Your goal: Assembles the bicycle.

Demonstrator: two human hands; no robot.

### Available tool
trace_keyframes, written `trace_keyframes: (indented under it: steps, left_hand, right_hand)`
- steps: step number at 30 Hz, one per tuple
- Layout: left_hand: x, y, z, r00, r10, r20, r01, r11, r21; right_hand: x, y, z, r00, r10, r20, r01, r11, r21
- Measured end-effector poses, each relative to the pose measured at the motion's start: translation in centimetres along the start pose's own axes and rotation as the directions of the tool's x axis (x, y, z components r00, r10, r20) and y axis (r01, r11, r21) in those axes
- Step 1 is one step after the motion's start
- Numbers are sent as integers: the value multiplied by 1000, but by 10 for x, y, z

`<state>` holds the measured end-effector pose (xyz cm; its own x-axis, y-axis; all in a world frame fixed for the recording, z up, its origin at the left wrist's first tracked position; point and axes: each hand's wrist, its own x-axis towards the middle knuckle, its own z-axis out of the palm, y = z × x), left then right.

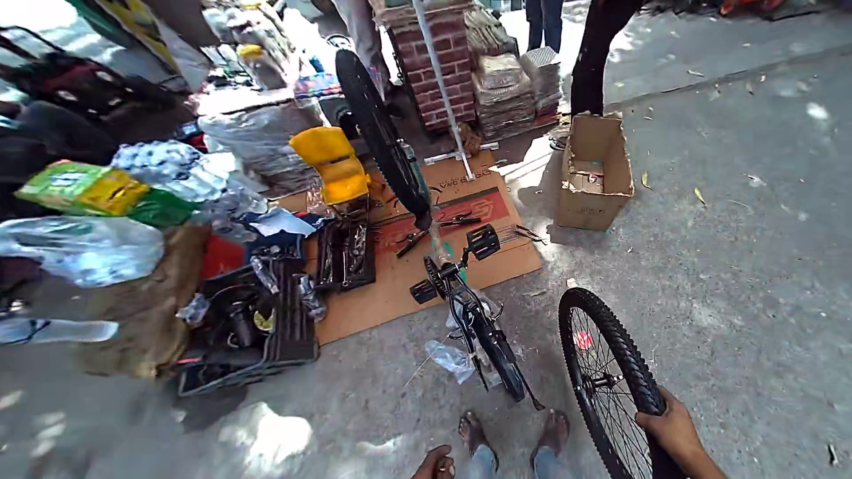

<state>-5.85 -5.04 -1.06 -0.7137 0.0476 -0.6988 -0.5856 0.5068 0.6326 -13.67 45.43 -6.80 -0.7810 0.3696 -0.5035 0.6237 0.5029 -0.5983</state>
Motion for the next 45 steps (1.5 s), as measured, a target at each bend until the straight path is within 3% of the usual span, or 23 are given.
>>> trace_keyframes:
  steps: [7, 12, 16, 21, 25, 28, 33, 40, 45]
  left_hand:
    - [95, -8, 71, 996, 34, -80, -55, 958, -281]
    - [235, -28, 63, 983, 22, -182, -90, 923, -375]
    - [329, -11, 37, 962, -108, -252, -21, 888, -459]
    - [392, 15, 36, 952, -203, -231, 20, 789, -614]
    - [430, 17, 50, 882, -323, -342, -59, 645, -762]
    - [460, 17, 46, 809, -358, -467, -108, 689, -716]
    - [480, 29, 32, 751, -268, -604, -214, 766, -606]
    - [439, -3, 74, 818, -68, -572, -321, 770, -551]
    - [374, -39, 122, 862, -118, -493, -235, 769, -595]
  right_hand:
    - [46, 36, 53, 993, 106, 49, -103, 993, -58]
    - [51, 74, 99, 992, 125, 26, -123, 991, -54]
    - [51, 79, 107, 995, 99, -11, -100, 991, -93]
    - [50, 90, 101, 996, 59, -61, -66, 991, -120]
    - [51, 89, 97, 996, 53, -69, -60, 994, -93]
    - [58, 79, 99, 995, 67, -75, -74, 992, -101]
    - [78, 67, 93, 992, 93, -85, -106, 980, -168]
    - [82, 55, 98, 987, 131, -96, -146, 974, -172]
    - [101, 44, 91, 989, 139, -49, -146, 969, -201]
